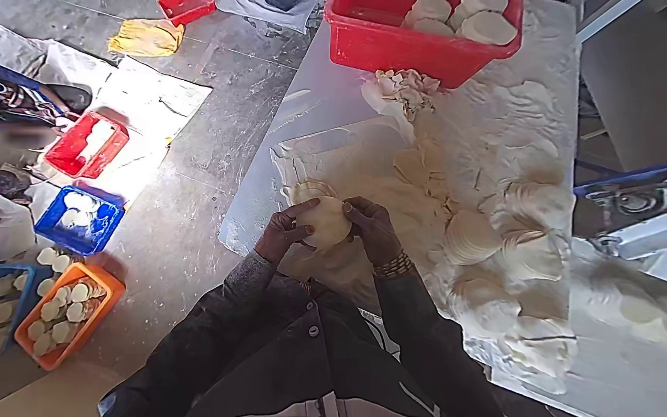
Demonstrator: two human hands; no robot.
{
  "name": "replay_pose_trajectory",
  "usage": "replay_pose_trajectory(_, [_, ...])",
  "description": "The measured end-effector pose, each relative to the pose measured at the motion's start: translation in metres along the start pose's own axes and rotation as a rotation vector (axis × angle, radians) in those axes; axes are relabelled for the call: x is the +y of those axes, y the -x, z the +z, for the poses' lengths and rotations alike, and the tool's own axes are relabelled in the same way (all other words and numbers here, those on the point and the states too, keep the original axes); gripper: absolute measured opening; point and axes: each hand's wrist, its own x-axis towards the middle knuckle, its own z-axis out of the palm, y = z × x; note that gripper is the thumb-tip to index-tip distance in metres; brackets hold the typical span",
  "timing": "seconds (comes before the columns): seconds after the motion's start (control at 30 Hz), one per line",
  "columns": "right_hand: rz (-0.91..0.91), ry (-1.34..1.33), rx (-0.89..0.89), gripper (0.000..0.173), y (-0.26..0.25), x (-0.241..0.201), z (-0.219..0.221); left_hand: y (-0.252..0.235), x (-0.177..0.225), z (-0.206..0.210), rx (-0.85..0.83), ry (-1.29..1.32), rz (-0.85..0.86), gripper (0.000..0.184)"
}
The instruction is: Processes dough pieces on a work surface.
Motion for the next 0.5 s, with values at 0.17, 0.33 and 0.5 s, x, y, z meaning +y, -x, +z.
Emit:
replay_pose_trajectory(0.17, [-0.098,0.524,0.056,0.018,-0.041,0.001,-0.005,-0.023,0.003,-0.015,0.165,-0.257,-0.04,0.051])
replay_pose_trajectory(0.33, [-0.053,1.11,0.454,0.03,-0.084,-0.016,-0.073,-0.009,-0.013,-0.058,0.419,-0.48,-0.109,0.046])
replay_pose_trajectory(0.5, [0.124,1.286,0.405,0.031,-0.083,-0.031,-0.096,0.013,-0.026,-0.066,0.521,-0.405,-0.128,0.034])
